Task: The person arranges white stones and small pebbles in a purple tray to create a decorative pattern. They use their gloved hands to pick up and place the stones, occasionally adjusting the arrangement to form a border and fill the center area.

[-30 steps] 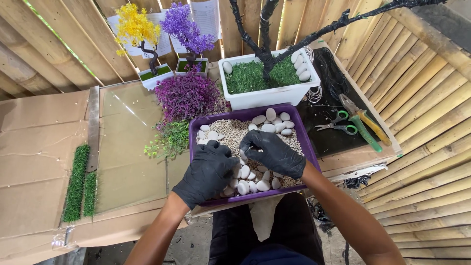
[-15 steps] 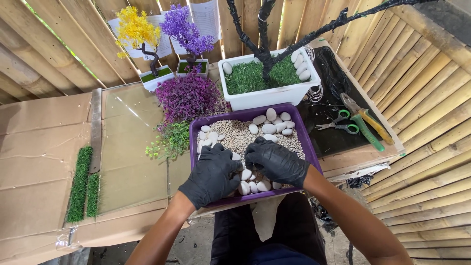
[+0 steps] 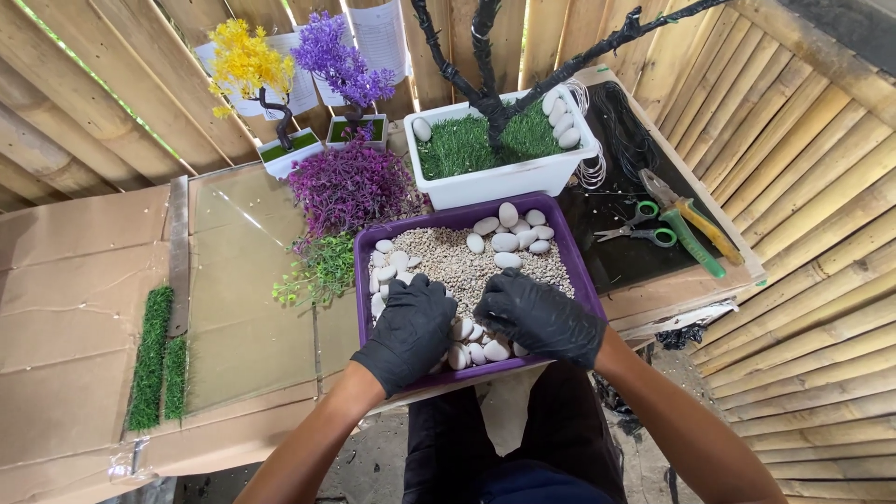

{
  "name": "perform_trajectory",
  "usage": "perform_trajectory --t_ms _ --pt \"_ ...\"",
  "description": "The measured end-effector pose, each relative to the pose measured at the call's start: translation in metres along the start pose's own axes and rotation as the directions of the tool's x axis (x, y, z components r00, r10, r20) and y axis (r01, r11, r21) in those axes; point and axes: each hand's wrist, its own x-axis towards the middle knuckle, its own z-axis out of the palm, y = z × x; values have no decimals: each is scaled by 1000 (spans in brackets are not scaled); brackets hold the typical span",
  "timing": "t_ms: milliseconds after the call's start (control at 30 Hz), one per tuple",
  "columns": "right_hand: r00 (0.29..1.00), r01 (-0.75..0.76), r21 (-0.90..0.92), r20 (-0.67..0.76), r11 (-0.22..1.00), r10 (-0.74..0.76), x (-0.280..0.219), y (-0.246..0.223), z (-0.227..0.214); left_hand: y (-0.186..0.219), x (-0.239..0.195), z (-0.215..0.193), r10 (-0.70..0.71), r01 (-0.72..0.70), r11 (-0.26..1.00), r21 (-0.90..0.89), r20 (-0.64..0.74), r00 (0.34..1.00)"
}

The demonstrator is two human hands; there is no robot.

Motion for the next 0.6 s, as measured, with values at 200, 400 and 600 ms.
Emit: perform_trajectory --t_ms 200,400,600 --pt "992 -101 57 -71 993 105 -12 -19 -32 -9 2 -2 44 -36 991 130 -62 997" --pt "960 -230 44 -157 972 234 -10 -24 -26 17 25 -35 -98 79 993 -86 -254 962" --pt "979 -202 89 -14 975 204 -27 -22 -26 -2 12 -53 -216 291 925 245 -292 932"
